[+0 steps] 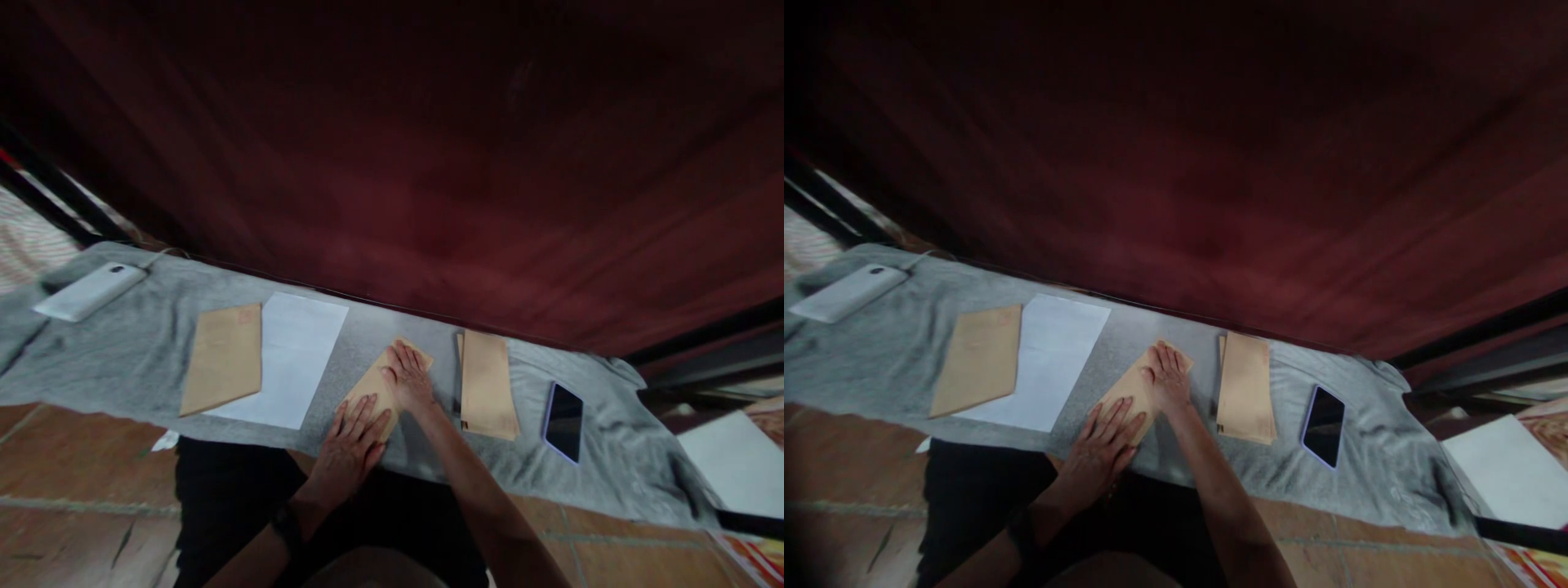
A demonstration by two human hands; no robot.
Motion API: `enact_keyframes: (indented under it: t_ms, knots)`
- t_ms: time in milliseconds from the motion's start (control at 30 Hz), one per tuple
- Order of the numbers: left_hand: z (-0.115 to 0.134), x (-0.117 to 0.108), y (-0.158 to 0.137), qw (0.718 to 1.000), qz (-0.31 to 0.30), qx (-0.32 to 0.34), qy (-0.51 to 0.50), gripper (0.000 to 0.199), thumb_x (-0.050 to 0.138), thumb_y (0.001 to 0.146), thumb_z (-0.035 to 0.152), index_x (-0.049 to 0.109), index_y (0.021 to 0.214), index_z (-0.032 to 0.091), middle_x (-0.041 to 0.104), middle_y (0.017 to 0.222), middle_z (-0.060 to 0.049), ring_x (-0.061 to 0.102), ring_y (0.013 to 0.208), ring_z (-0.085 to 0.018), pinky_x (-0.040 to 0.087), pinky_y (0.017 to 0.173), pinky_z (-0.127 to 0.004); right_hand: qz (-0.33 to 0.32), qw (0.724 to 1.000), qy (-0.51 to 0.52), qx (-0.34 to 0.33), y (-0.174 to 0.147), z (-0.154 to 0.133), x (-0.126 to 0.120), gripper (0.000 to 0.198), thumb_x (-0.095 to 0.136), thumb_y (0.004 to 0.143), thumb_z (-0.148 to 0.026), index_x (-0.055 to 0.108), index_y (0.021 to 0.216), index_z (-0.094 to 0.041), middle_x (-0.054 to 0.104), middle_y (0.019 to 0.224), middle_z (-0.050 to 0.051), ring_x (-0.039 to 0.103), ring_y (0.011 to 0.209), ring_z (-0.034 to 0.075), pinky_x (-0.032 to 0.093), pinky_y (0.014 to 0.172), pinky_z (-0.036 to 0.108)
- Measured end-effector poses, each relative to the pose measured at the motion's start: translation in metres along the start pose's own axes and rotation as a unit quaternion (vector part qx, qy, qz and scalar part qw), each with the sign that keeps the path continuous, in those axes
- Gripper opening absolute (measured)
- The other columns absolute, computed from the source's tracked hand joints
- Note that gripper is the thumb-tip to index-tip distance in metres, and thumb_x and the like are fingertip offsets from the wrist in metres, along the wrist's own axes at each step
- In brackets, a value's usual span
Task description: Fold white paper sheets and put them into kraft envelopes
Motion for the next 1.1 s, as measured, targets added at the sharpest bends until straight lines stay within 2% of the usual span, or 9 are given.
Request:
enact_keyframes:
  t_ms: [267,333,467,567,667,867,1100]
  knots:
    - [0.001,-0.005,0.003,1.000,0.000,-0.014,-0.017,0.049,0.052,0.098,0.042,0.053,0.145,0.030,0.048,0.156,-0.010,0.040,0.146,-0.029,0.023,0.121,-0.052,0.002,0.997,-0.012,0.077,0.016,0.006,0.002,0.058,0.038,0.105,-0.036,0.033,0.157,-0.011,0.034,0.162,0.015,0.030,0.150,0.029,0.017,0.122,0.048]
    - [0.002,-0.005,0.003,1.000,0.008,-0.014,-0.019,0.049,0.053,0.097,0.044,0.054,0.144,0.030,0.048,0.155,-0.011,0.042,0.145,-0.029,0.022,0.121,-0.052,-0.003,0.998,-0.009,0.069,0.013,0.003,0.001,0.057,0.038,0.106,-0.036,0.034,0.157,-0.014,0.035,0.162,0.013,0.030,0.150,0.029,0.014,0.123,0.051]
    - [0.002,-0.004,0.003,1.000,0.018,-0.017,-0.017,0.048,0.053,0.097,0.043,0.055,0.143,0.031,0.050,0.154,-0.010,0.043,0.144,-0.029,0.022,0.121,-0.052,-0.012,1.000,-0.002,0.012,-0.003,-0.005,-0.002,0.051,0.037,0.106,-0.040,0.037,0.156,-0.026,0.035,0.162,0.006,0.031,0.149,0.028,0.007,0.123,0.058]
    - [0.002,-0.004,0.003,1.000,0.015,-0.017,-0.015,0.048,0.053,0.097,0.043,0.055,0.143,0.032,0.051,0.153,-0.010,0.043,0.144,-0.029,0.023,0.120,-0.052,-0.012,1.000,0.000,-0.009,-0.011,-0.008,-0.004,0.050,0.039,0.106,-0.043,0.039,0.154,-0.031,0.036,0.162,0.002,0.032,0.148,0.029,0.007,0.122,0.060]
    - [0.001,-0.004,0.003,1.000,0.006,-0.011,-0.009,0.049,0.054,0.096,0.041,0.053,0.145,0.032,0.050,0.154,-0.011,0.044,0.144,-0.030,0.025,0.120,-0.053,-0.006,1.000,-0.001,0.002,-0.010,-0.008,-0.006,0.051,0.042,0.105,-0.044,0.041,0.154,-0.029,0.035,0.163,0.005,0.031,0.148,0.031,0.009,0.122,0.061]
    - [-0.002,0.002,0.001,1.000,0.005,0.001,-0.001,0.050,0.053,0.096,0.037,0.052,0.146,0.032,0.045,0.158,-0.010,0.042,0.145,-0.031,0.024,0.120,-0.054,0.005,0.997,-0.022,0.072,0.007,0.000,-0.004,0.055,0.042,0.104,-0.043,0.041,0.154,-0.019,0.031,0.163,0.013,0.029,0.149,0.034,0.016,0.120,0.058]
    - [-0.006,0.008,-0.001,1.000,0.016,0.017,0.004,0.051,0.051,0.097,0.033,0.050,0.148,0.032,0.044,0.158,-0.010,0.041,0.146,-0.031,0.023,0.121,-0.055,0.010,0.995,-0.024,0.096,0.003,-0.004,0.000,0.057,0.042,0.104,-0.047,0.038,0.156,-0.021,0.031,0.164,0.013,0.029,0.149,0.036,0.014,0.120,0.062]
Point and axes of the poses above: each hand's wrist, its own y-axis towards the middle knuckle, its own x-axis out of the palm, z = x × y, the point moved 1 cm from there along y, towards the middle knuckle
